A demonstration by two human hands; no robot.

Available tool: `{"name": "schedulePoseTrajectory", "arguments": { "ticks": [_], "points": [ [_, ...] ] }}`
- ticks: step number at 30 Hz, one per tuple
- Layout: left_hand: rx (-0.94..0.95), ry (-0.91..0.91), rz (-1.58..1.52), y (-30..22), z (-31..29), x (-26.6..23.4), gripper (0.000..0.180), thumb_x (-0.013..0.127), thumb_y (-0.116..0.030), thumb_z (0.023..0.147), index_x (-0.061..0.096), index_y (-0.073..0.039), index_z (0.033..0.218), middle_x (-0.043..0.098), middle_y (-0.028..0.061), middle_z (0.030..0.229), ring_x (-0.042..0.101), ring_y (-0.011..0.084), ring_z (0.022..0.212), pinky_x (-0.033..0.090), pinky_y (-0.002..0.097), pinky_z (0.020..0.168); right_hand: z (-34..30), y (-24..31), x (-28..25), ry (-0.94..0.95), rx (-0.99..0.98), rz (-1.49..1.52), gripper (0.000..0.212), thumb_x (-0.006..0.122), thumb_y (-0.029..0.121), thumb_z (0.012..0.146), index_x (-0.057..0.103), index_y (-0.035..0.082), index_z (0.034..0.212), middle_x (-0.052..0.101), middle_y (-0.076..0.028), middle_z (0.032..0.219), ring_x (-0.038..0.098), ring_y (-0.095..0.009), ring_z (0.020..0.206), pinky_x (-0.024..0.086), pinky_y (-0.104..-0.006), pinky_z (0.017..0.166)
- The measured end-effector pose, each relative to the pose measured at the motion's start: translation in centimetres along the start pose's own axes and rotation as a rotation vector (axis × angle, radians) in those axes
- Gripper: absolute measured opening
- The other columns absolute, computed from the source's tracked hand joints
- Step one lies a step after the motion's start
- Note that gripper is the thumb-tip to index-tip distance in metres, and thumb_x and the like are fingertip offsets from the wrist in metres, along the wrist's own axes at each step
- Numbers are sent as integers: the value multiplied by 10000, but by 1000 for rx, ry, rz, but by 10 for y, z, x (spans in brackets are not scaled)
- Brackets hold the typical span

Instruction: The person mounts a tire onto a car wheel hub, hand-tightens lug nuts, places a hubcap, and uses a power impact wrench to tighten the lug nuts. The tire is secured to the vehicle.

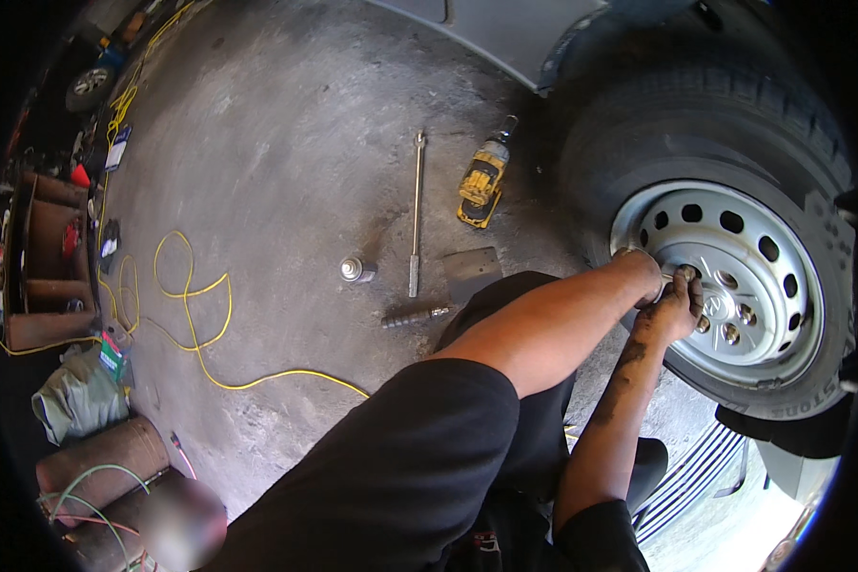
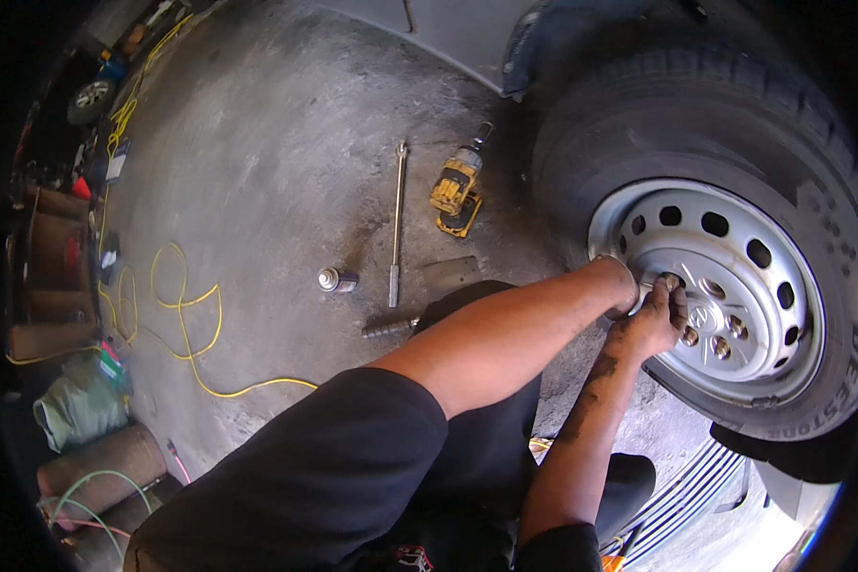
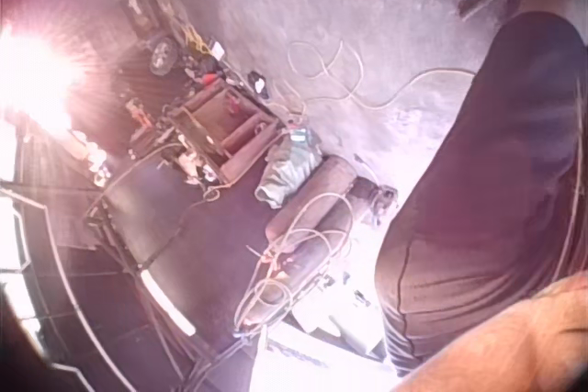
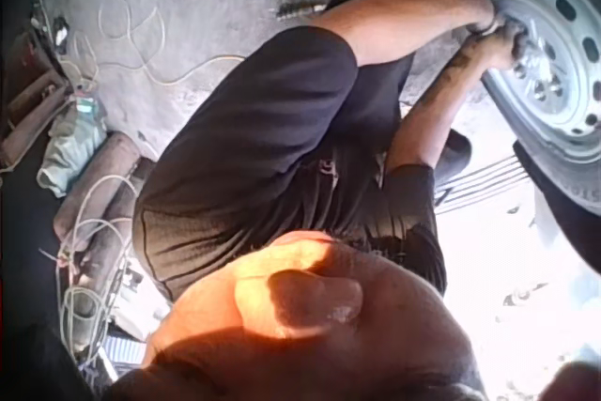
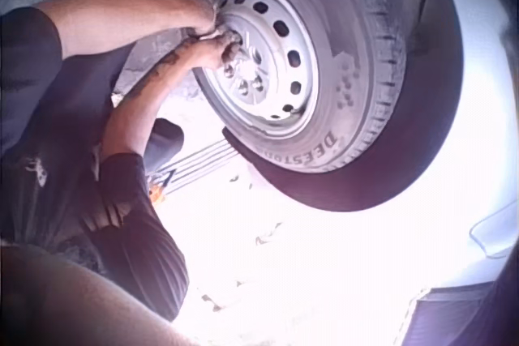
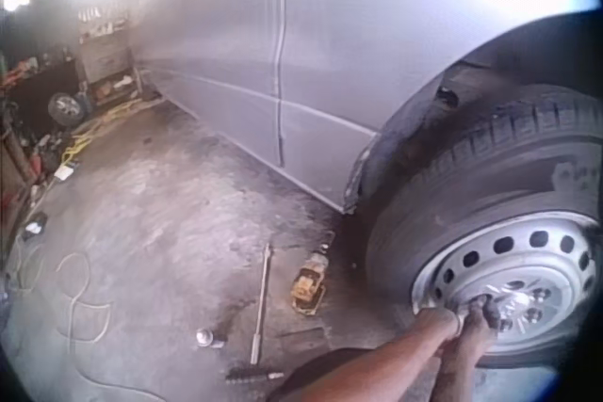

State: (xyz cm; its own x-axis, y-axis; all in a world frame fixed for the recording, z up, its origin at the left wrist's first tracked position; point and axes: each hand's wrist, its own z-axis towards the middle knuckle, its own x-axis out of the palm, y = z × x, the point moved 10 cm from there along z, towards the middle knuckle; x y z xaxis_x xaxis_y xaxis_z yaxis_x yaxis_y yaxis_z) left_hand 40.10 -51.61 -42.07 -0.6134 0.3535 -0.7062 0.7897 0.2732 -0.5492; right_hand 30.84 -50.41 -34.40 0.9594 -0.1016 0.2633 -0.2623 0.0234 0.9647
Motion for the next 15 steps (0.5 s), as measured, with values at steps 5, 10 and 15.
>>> {"name": "schedulePoseTrajectory", "arguments": {
  "ticks": [5, 10, 15],
  "points": [
    [40, 108, 30, -9, 8, 5, 488, 727, -330, 840, 667, -233, 1315, 659, 30, 1320, 586, 293, 1255, 431, 586, 1007, -7, 2, 1, -27, -48, -47, 264, 688, -49, 886, 597, -59, 1134, 671, -186, 1067, 664, -256, 914, 577, -363, 788],
    [-20, 186, -65, -10, 2, 2, 502, 692, -361, 870, 629, -251, 1356, 639, 11, 1351, 555, 261, 1290, 402, 558, 1048, -6, -5, 8, 69, 54, -21, 370, 668, 97, 952, 588, -70, 1273, 675, -201, 1156, 668, -286, 996, 555, -388, 880],
    [-6, 203, -14, -11, -6, -11, 515, 687, -377, 867, 618, -269, 1366, 621, 11, 1380, 549, 253, 1300, 411, 569, 1037, 7, -16, 1, 132, 214, -3, 370, 587, 175, 1013, 575, -60, 1299, 648, -209, 1219, 638, -290, 1121, 517, -381, 972]
  ]
}}
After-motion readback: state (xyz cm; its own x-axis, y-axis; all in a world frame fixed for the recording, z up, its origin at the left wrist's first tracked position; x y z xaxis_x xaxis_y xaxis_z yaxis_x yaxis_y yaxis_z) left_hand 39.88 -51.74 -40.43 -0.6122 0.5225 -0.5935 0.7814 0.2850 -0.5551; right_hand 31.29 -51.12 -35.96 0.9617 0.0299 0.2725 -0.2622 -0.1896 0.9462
